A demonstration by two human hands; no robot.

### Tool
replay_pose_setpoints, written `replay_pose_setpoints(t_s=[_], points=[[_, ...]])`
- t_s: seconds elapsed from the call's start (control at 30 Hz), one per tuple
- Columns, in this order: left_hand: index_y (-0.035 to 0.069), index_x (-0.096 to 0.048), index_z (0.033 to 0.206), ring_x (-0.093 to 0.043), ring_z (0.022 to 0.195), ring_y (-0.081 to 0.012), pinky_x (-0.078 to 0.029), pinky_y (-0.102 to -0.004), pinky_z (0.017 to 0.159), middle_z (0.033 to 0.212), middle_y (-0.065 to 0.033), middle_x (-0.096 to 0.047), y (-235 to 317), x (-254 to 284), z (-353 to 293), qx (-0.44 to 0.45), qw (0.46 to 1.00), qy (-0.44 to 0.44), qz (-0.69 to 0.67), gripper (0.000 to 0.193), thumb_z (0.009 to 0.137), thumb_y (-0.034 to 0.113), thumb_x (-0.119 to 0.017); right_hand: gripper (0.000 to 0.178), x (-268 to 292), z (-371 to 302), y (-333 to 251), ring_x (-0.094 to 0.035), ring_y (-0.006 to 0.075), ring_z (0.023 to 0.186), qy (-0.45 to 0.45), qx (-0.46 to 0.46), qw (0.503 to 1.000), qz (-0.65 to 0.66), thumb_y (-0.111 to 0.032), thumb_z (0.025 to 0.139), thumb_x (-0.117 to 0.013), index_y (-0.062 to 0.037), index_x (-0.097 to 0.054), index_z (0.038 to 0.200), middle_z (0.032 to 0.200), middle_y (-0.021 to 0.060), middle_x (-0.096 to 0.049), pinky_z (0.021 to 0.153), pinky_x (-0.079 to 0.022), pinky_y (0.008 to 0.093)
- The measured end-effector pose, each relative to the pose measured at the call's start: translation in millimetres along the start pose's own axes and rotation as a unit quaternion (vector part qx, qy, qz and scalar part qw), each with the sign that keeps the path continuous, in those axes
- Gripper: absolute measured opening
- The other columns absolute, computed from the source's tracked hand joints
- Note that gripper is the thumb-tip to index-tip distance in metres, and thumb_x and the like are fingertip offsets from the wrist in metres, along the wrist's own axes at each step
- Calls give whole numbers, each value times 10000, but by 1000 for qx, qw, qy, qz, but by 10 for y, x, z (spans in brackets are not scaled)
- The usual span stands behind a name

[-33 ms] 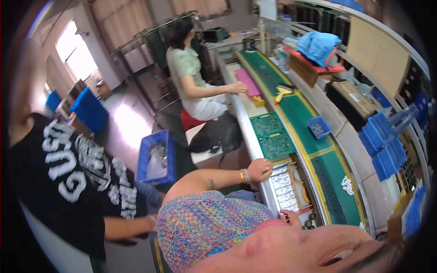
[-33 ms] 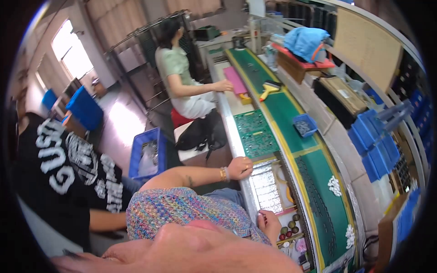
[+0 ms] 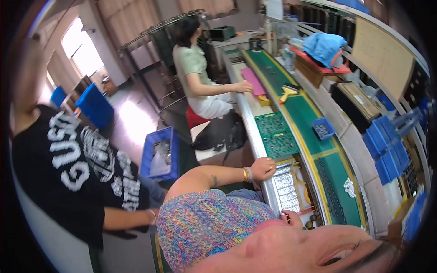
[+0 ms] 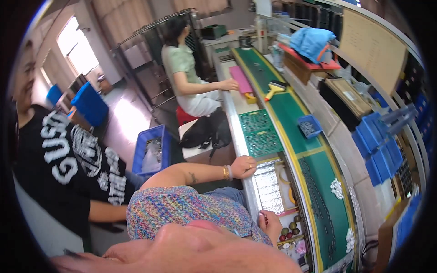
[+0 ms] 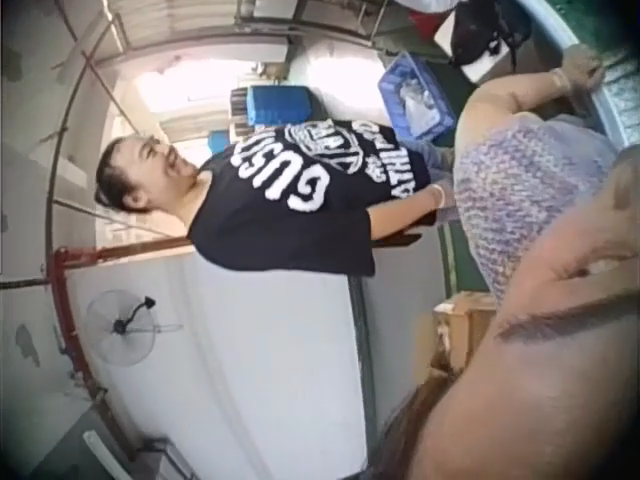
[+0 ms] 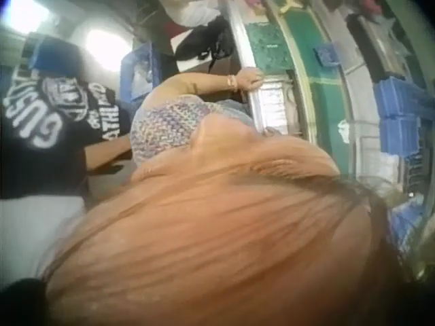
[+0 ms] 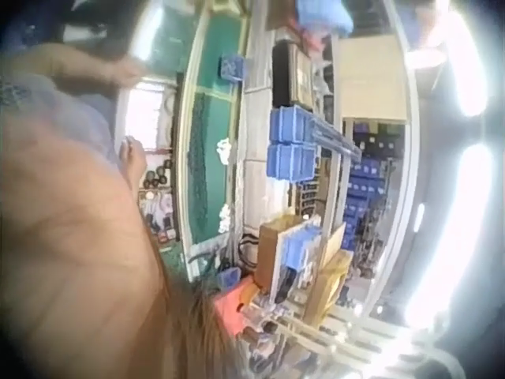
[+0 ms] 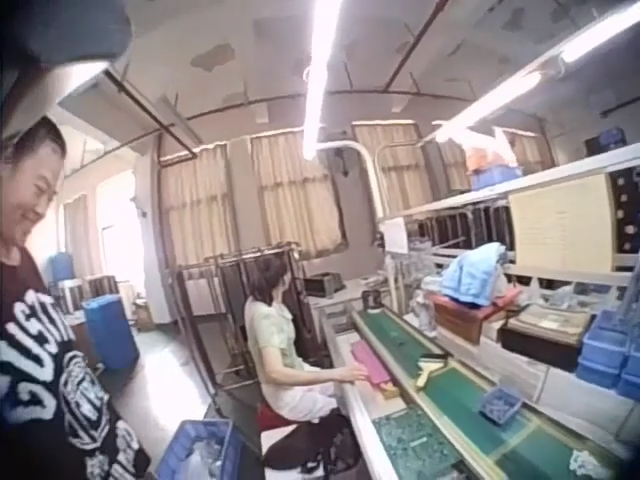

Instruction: The person inserts electronic components and connectors into a printed circuit board by hand, taking them from work bins and placing them into the circuit board on an assembly line.

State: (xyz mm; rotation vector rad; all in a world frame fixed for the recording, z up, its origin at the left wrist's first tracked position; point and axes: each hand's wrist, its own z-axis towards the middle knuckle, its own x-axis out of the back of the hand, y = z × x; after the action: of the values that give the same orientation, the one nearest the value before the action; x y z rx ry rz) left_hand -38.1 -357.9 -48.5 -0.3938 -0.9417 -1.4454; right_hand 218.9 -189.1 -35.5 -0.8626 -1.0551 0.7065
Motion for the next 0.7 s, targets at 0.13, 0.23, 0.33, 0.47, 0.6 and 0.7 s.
replay_pose_setpoints(t_s=[0.13,0.23,0.33,0.47,0.6,0.7], points=[[59,-572,741,-545,736,-290,-444,-404,657,769,-87,-548,22,-61,47,-10,1000,10,9,123,848,111,-540,129,140,39,89,-610,243,676,2,5,1000,-12,-78,853,-635,-40,-665,974,837,115,-632,593,-487,329],[62,-574,750,-537,735,-289,-443,-398,668,773,-86,-539,59,-75,36,-6,1000,-12,21,120,850,117,-535,144,164,17,142,-609,257,705,11,20,999,-30,-98,864,-627,-43,-661,993,843,117,-627,603,-487,341],[72,-572,753,-535,736,-285,-442,-395,670,774,-78,-535,53,-93,-48,-5,1000,-25,18,124,853,134,-531,160,189,22,135,-606,268,721,-5,35,998,-46,-127,873,-627,-49,-660,1009,835,113,-622,606,-484,346],[75,-570,751,-534,735,-283,-442,-392,675,770,-75,-531,43,-116,-38,-5,1000,-29,6,128,857,135,-530,164,159,20,249,-603,268,711,4,53,997,-52,-139,876,-630,-53,-663,1012,827,112,-620,602,-482,346],[77,-569,750,-536,746,-281,-444,-390,689,781,-72,-535,49,-138,-36,-5,999,-37,13,131,859,141,-530,168,151,-4,281,-604,263,709,-4,22,999,-46,-140,876,-632,-51,-664,1014,825,115,-622,594,-482,347],[78,-571,752,-539,755,-280,-445,-391,702,794,-71,-543,49,-126,-34,-6,999,-40,15,132,858,144,-530,174,99,-14,365,-604,261,703,15,32,999,-41,-142,873,-636,-45,-664,1015,824,116,-624,591,-485,346]])
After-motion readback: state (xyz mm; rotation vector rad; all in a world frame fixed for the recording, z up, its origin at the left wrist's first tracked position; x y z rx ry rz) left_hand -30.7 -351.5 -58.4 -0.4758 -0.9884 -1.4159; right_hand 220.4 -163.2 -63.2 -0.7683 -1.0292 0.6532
